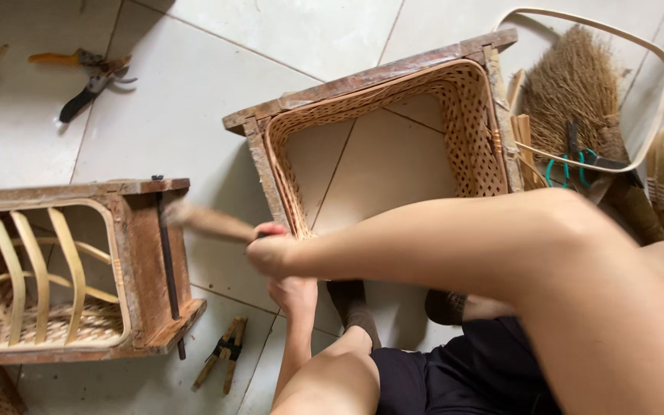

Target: The person sits on the floor and assembles a woven bamboo basket inside a wooden frame mold. They fit a woven bamboo panel around the frame interior, bend and position thin bamboo rim strips along the top edge, secure the work with hand clamps, and pick up a hammer and pliers to adjust and fasten the strips.

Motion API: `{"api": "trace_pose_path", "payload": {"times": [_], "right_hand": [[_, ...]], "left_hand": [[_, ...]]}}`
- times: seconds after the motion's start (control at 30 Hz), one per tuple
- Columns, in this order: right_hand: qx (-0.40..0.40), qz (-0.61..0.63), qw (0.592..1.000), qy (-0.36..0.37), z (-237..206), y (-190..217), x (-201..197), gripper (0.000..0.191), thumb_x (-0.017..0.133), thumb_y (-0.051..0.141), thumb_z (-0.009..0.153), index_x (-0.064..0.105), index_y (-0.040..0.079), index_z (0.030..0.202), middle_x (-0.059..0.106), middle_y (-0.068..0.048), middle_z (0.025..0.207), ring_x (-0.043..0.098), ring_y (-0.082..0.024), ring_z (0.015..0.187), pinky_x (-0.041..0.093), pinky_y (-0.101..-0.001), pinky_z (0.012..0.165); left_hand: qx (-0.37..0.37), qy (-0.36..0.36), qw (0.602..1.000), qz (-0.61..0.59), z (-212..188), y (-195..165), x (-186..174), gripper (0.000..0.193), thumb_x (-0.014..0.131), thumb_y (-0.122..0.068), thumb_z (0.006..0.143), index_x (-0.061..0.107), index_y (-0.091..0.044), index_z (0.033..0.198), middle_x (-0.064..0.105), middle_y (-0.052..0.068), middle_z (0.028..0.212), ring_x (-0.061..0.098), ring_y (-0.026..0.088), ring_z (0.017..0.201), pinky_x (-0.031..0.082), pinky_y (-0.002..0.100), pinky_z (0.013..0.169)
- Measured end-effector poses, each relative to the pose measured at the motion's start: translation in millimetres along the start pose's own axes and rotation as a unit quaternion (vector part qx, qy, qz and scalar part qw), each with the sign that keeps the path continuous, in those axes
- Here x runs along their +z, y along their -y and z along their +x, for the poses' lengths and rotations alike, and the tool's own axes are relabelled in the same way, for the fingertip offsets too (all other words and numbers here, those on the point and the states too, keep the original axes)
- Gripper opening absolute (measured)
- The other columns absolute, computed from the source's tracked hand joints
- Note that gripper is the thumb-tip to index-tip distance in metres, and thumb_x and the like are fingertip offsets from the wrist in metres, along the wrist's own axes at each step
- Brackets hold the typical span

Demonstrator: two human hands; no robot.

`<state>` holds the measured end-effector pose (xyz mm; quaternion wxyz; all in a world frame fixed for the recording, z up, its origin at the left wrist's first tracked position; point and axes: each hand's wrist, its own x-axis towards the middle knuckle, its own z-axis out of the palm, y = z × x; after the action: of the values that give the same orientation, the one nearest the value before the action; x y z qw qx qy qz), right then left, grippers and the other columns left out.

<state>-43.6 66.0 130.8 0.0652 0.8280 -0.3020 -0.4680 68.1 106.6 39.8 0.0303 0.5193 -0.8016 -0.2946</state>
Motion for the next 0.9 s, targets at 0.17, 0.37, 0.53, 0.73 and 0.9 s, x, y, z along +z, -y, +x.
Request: {"api": "trace_pose_path", "payload": {"times": [0.17,0.37,0.53,0.73,0.9], "right_hand": [[-0.002,-0.105,0.99,0.093,26.4,8.4,-22.7,0.022,0.038,0.008,0.091,0.054,0.011,0.076,0.05,0.0,0.065,0.045,-0.014,0.052,0.041,-0.0277,0.052],[-0.082,-0.2,0.966,0.143,32.2,5.0,-37.0,0.012,0.056,0.021,0.087,0.056,0.015,0.076,0.049,0.004,0.066,0.045,-0.014,0.056,0.039,-0.0288,0.056],[-0.075,-0.281,0.937,0.192,27.7,18.7,-47.1,0.033,0.054,0.037,0.098,0.056,0.013,0.076,0.05,0.003,0.068,0.046,-0.015,0.061,0.041,-0.0309,0.058],[-0.082,-0.209,0.945,0.236,56.7,15.8,-55.3,0.047,0.052,0.057,0.099,0.063,0.016,0.081,0.056,0.008,0.071,0.047,-0.013,0.061,0.039,-0.0292,0.058],[-0.089,-0.229,0.953,0.178,18.0,10.4,-59.5,0.047,0.058,0.058,0.1,0.063,0.015,0.084,0.06,0.004,0.074,0.054,-0.013,0.064,0.047,-0.0306,0.063]], "left_hand": [[0.001,-0.009,1.0,-0.012,7.1,3.5,4.3,0.051,0.082,-0.029,0.081,0.063,-0.006,0.122,0.065,0.019,0.113,0.061,0.039,0.108,0.046,0.05,0.092],[0.012,-0.017,1.0,-0.022,10.7,0.5,-0.9,0.052,0.079,-0.027,0.083,0.061,-0.006,0.126,0.062,0.019,0.12,0.057,0.039,0.114,0.043,0.05,0.098],[0.021,-0.025,0.999,-0.033,11.0,0.1,-6.6,0.052,0.077,-0.025,0.084,0.059,-0.007,0.13,0.059,0.019,0.127,0.055,0.039,0.12,0.04,0.05,0.102],[0.028,-0.045,0.997,-0.05,14.9,-7.6,-12.3,0.054,0.075,-0.023,0.086,0.057,-0.007,0.134,0.056,0.02,0.134,0.051,0.038,0.126,0.036,0.05,0.108],[0.07,-0.086,0.991,-0.069,15.3,-21.5,-25.7,0.055,0.073,-0.021,0.088,0.056,-0.008,0.137,0.053,0.02,0.14,0.048,0.038,0.131,0.033,0.05,0.112]]}}
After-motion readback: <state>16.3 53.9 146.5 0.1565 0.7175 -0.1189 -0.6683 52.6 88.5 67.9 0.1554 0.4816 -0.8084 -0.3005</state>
